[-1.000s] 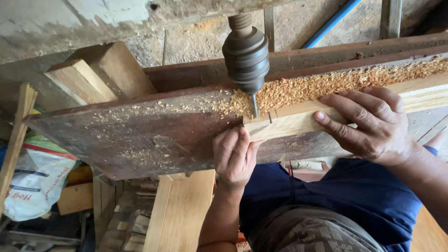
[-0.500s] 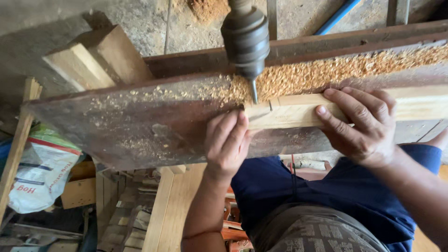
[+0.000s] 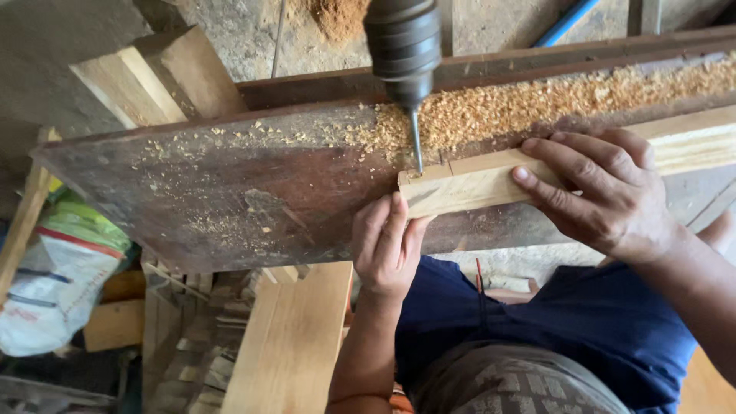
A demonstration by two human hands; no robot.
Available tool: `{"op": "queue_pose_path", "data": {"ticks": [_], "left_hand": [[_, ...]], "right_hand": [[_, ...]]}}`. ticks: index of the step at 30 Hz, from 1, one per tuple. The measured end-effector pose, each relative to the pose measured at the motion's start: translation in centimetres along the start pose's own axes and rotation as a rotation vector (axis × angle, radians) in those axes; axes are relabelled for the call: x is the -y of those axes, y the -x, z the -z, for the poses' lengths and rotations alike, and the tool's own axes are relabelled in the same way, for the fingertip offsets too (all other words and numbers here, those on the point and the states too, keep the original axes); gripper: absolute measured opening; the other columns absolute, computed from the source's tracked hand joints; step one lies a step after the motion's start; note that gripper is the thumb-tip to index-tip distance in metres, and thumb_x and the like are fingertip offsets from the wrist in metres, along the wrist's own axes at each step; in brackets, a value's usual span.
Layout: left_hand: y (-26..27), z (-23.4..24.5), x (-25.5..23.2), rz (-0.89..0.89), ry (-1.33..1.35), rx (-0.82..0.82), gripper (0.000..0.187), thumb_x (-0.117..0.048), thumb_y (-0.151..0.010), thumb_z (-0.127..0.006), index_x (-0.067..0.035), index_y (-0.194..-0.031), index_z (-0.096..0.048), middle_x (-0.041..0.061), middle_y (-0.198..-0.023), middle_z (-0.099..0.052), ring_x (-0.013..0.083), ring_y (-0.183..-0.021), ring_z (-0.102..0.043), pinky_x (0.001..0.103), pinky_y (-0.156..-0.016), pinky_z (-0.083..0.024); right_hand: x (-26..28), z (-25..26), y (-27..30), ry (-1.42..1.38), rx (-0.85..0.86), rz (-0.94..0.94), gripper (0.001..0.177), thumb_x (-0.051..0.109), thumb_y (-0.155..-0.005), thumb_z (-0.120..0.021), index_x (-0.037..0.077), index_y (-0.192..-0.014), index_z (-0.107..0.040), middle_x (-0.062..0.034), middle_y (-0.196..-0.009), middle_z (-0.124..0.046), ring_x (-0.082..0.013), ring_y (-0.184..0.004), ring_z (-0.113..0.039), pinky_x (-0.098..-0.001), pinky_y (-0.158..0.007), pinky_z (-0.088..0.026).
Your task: The person uses a drill press to bore holes into small rectangular wooden pieces. They hold each piece under the spinning drill bit, create a hole, then move the finished piece aside and repeat the process with new pieces.
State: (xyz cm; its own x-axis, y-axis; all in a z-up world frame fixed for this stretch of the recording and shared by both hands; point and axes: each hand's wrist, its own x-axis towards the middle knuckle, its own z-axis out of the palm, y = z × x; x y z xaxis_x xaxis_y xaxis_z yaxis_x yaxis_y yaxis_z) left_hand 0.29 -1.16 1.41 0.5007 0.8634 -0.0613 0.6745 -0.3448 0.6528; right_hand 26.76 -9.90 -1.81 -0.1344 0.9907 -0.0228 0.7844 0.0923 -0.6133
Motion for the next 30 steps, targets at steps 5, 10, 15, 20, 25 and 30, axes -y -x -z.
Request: {"op": "queue_pose_path", "data": {"ticks": [5, 10, 15, 20, 25, 30], "left_hand": [[0.2, 0.1, 0.5, 0.017, -0.001, 0.001, 0.048, -0.005, -0.086, -0.090, 0.004, -0.126, -0.065, 0.017, -0.116, -0.067, 0.0329, -0.101, -0.067, 0.042, -0.088, -0.058], [0.0, 0.3, 0.4, 0.030, 0.001, 0.011, 0.046, -0.004, -0.087, -0.089, 0.004, -0.126, -0.065, 0.016, -0.116, -0.067, 0.0331, -0.102, -0.068, 0.043, -0.089, -0.059], [-0.6, 0.6, 0.4, 0.019, 0.046, 0.007, 0.046, -0.001, -0.087, -0.089, 0.003, -0.126, -0.066, 0.016, -0.116, -0.068, 0.0318, -0.100, -0.068, 0.041, -0.087, -0.059], [-0.9, 0.7, 0.5, 0.029, 0.017, 0.029, 0.046, 0.000, -0.086, -0.088, 0.003, -0.126, -0.066, 0.016, -0.116, -0.068, 0.0321, -0.102, -0.069, 0.041, -0.088, -0.059], [-1.5, 0.8, 0.4, 0.019, 0.040, 0.047, 0.047, 0.001, -0.086, -0.088, 0.003, -0.127, -0.065, 0.016, -0.118, -0.067, 0.0319, -0.103, -0.069, 0.041, -0.089, -0.059], [-2.0, 0.9, 0.3, 0.034, 0.034, 0.062, 0.048, 0.002, -0.086, -0.088, 0.002, -0.127, -0.065, 0.016, -0.117, -0.067, 0.0319, -0.102, -0.068, 0.041, -0.088, -0.059]], "right_hand": [[0.0, 0.1, -1.0, 0.013, 0.011, 0.022, 0.048, 0.019, -0.087, -0.085, 0.021, -0.133, -0.070, -0.0066, -0.131, -0.071, -0.0249, -0.117, -0.064, -0.0408, -0.099, -0.045], [0.1, 0.0, -1.2, 0.037, 0.003, 0.033, 0.047, 0.018, -0.087, -0.085, 0.022, -0.131, -0.070, -0.0059, -0.131, -0.070, -0.0248, -0.117, -0.064, -0.0404, -0.098, -0.044], [0.0, -0.1, -1.2, -0.001, 0.007, 0.025, 0.048, 0.017, -0.086, -0.081, 0.020, -0.133, -0.070, -0.0072, -0.130, -0.070, -0.0261, -0.117, -0.064, -0.0415, -0.099, -0.045], [-0.1, -0.2, -1.6, -0.029, -0.013, 0.021, 0.046, 0.017, -0.088, -0.079, 0.021, -0.132, -0.069, -0.0067, -0.129, -0.070, -0.0256, -0.115, -0.064, -0.0416, -0.100, -0.047], [-0.2, 0.3, -1.8, -0.006, 0.026, 0.001, 0.044, 0.015, -0.089, -0.081, 0.021, -0.131, -0.070, -0.0068, -0.129, -0.071, -0.0261, -0.114, -0.065, -0.0421, -0.097, -0.048], [-0.5, 0.4, -2.2, -0.018, 0.003, 0.005, 0.043, 0.017, -0.090, -0.079, 0.019, -0.131, -0.070, -0.0083, -0.129, -0.071, -0.0269, -0.113, -0.065, -0.0413, -0.095, -0.047]]}}
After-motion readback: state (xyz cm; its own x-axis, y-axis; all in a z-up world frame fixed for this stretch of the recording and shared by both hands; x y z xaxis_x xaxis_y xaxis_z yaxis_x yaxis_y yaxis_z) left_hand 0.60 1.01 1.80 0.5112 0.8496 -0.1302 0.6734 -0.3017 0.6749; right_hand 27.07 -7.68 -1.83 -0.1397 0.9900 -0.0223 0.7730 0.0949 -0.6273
